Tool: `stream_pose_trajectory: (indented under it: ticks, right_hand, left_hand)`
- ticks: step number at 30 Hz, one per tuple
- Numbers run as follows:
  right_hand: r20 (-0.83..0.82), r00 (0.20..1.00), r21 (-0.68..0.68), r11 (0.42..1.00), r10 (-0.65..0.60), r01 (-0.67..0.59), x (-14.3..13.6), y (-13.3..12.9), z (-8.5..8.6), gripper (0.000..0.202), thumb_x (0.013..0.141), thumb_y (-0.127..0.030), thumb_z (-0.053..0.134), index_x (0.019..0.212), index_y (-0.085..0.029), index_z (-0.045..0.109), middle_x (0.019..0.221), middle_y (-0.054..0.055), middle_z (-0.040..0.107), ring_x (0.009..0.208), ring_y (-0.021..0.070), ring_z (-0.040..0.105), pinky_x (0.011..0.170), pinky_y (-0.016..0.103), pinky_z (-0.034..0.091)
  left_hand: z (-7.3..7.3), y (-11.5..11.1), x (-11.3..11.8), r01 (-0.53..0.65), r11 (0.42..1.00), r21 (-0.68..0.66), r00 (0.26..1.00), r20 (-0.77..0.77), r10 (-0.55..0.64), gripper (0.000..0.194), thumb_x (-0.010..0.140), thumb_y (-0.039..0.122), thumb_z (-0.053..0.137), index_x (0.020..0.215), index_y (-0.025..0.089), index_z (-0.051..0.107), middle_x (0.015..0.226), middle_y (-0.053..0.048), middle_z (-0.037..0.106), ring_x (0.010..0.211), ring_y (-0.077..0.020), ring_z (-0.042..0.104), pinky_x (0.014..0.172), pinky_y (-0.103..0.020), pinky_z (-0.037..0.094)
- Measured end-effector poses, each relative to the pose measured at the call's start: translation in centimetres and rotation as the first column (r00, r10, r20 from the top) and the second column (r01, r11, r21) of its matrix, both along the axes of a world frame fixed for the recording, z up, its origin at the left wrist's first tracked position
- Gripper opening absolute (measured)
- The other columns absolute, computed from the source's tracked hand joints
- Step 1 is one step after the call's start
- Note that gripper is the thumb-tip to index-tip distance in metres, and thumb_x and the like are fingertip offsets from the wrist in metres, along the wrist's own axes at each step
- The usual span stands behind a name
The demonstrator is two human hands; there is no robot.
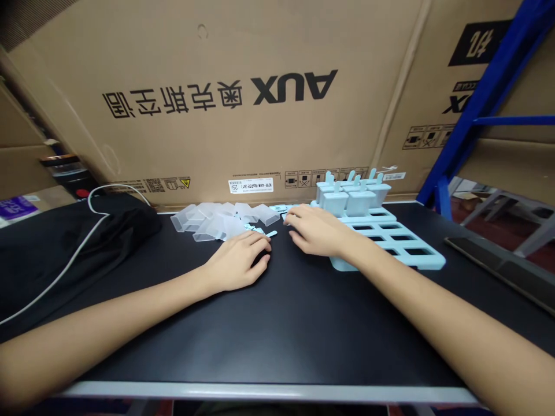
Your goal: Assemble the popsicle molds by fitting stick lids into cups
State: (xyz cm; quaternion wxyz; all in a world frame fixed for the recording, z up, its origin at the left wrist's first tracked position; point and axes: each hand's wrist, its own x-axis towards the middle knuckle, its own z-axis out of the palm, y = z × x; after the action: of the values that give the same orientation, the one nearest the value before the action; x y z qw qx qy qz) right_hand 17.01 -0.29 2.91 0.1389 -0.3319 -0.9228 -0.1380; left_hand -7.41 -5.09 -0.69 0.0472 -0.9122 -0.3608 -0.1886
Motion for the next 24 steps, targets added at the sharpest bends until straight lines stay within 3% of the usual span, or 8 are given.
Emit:
stream_pose_trajectory:
  ticks: [6, 11, 14, 17, 21, 24]
  right_hand:
    - [0.189, 0.982, 0.044, 0.999, -0.026, 0.018, -2.6, 3.6, -0.9, 0.04, 0.088, -0.016, 0.047, 0.119, -0.025, 0.069, 0.144, 0.008, 0.054, 0.114, 0.0287, 0.057, 0.082, 0.041, 0.05]
    - [0.252, 0.964, 0.054, 0.996, -0.086, 0.075, -3.4, 5.4, -1.1, 0.05, 0.086, -0.014, 0.046, 0.133, -0.022, 0.062, 0.148, 0.007, 0.052, 0.115, 0.029, 0.058, 0.083, 0.04, 0.05]
    - [0.162, 0.984, 0.063, 0.996, -0.071, 0.062, -2.5, 5.5, -0.6, 0.052, 0.087, -0.013, 0.043, 0.137, -0.017, 0.057, 0.144, 0.01, 0.055, 0.117, 0.0277, 0.058, 0.09, 0.04, 0.05]
    - [0.012, 1.0, 0.056, 0.998, -0.02, 0.019, -1.0, 4.8, 1.1, 0.047, 0.089, -0.017, 0.043, 0.133, -0.014, 0.06, 0.138, 0.013, 0.058, 0.121, 0.0279, 0.057, 0.099, 0.041, 0.047]
    - [-0.252, 0.968, -0.042, 0.999, 0.005, -0.016, 0.0, 2.1, 4.1, 0.031, 0.092, -0.028, 0.048, 0.11, -0.018, 0.071, 0.114, 0.009, 0.069, 0.097, 0.0227, 0.066, 0.085, 0.036, 0.051]
    - [-0.402, 0.914, -0.206, 0.966, 0.064, -0.158, -0.9, -0.5, 5.3, 0.024, 0.093, -0.033, 0.053, 0.098, -0.021, 0.073, 0.104, 0.006, 0.072, 0.088, 0.0188, 0.066, 0.078, 0.032, 0.051]
  left_hand:
    - [0.0, -0.2, -0.1, 0.012, 1.0, 0.018, 1.0, -0.028, -0.011, 0.02, 0.096, 0.028, 0.046, 0.103, 0.018, 0.062, 0.117, -0.011, 0.068, 0.111, -0.0278, 0.064, 0.096, -0.045, 0.055]
    - [0.2, -0.3, 0.0, 0.022, 0.999, 0.028, 0.999, -0.044, -0.02, 0.023, 0.098, 0.026, 0.043, 0.105, 0.018, 0.063, 0.122, -0.009, 0.067, 0.115, -0.0253, 0.063, 0.101, -0.043, 0.054]
    - [0.1, -0.4, -0.1, 0.036, 0.998, 0.049, 0.999, -0.032, -0.034, 0.021, 0.097, 0.026, 0.045, 0.105, 0.017, 0.063, 0.13, -0.009, 0.064, 0.123, -0.026, 0.059, 0.104, -0.043, 0.052]
    - [0.0, -0.4, -0.3, 0.044, 0.991, 0.127, 0.999, 0.022, -0.047, 0.02, 0.095, 0.024, 0.05, 0.108, 0.015, 0.061, 0.15, -0.015, 0.047, 0.141, -0.0315, 0.043, 0.112, -0.046, 0.045]
    - [0.0, -0.3, -0.4, 0.024, 0.969, 0.246, 0.984, 0.164, -0.066, 0.044, 0.093, 0.025, 0.057, 0.133, 0.014, 0.045, 0.161, -0.023, 0.022, 0.152, -0.0371, 0.02, 0.117, -0.055, 0.037]
    - [-0.3, -0.1, -0.4, 0.066, 0.955, 0.291, 0.951, 0.27, -0.148, 0.058, 0.093, 0.033, 0.062, 0.14, 0.017, 0.031, 0.161, -0.026, 0.02, 0.151, -0.0372, 0.023, 0.112, -0.057, 0.042]
